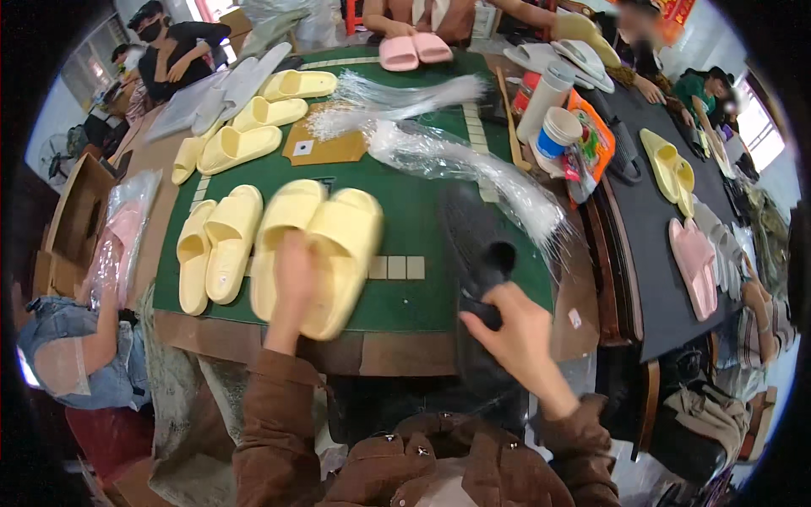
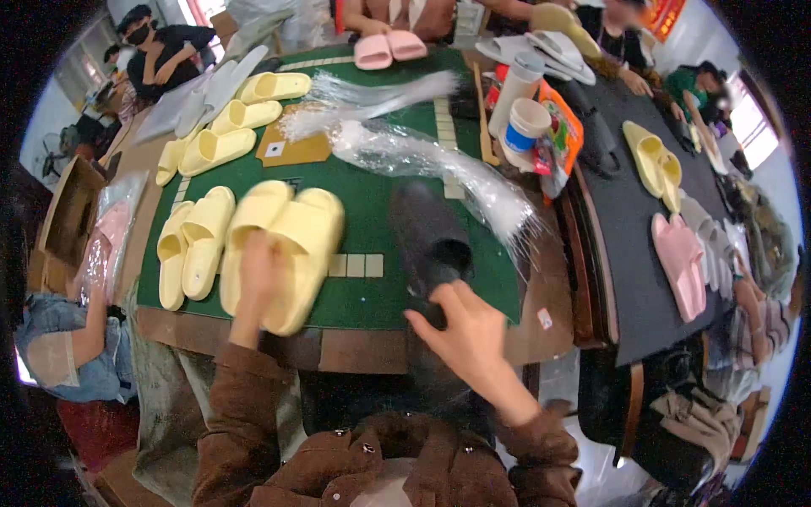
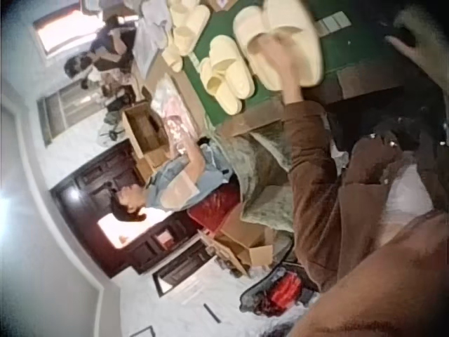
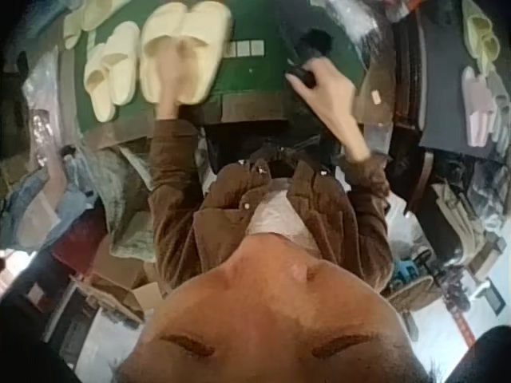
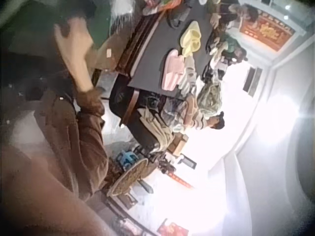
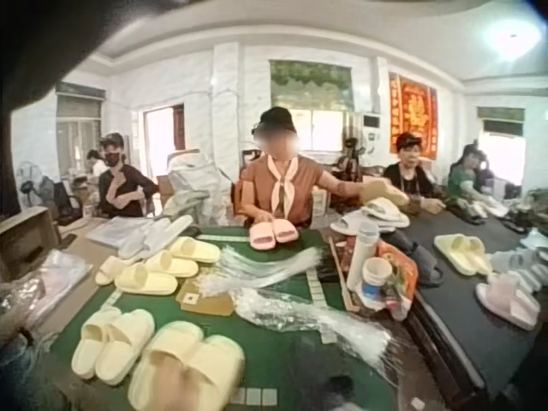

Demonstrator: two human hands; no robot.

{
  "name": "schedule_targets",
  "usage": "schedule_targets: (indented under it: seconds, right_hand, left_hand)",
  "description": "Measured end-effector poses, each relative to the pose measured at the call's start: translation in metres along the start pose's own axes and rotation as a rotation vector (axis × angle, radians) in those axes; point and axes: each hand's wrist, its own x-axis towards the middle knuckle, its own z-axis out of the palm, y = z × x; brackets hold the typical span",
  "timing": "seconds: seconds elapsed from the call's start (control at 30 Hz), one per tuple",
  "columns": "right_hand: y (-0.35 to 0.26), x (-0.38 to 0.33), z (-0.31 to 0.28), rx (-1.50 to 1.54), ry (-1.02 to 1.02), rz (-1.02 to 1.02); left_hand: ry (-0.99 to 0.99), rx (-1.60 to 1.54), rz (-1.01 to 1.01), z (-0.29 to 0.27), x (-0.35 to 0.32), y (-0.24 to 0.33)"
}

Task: The person assembles multiple pairs of plastic slippers by inserting white zip ties through the toe holes of each slipper. They handle black, pink, white, and yellow slippers, securing the ties and placing the finished pairs on the table. The process is repeated for several pairs throughout the clip.

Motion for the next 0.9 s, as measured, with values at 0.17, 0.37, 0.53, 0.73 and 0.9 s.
schedule_targets:
  seconds: [0.17,0.37,0.53,0.73,0.9]
  right_hand:
    - [-0.035,0.013,0.055,0.28,-0.005,-0.005]
    - [-0.003,0.04,0.028,0.242,0.06,-0.057]
    - [0.023,0.095,0.043,0.067,-0.038,-0.132]
    - [0.038,0.113,0.072,-0.16,-0.112,-0.07]
    - [0.02,0.079,0.061,-0.374,-0.109,0.047]
  left_hand:
    - [0.228,0.28,0.03,-0.024,0.015,-0.14]
    - [0.184,0.402,-0.264,-0.075,0.02,-0.197]
    - [0.213,0.677,-0.332,-0.119,-0.008,-0.136]
    - [0.037,-0.303,0.392,-0.095,-0.069,0.112]
    - [-0.1,-0.305,0.46,-0.048,-0.118,0.196]
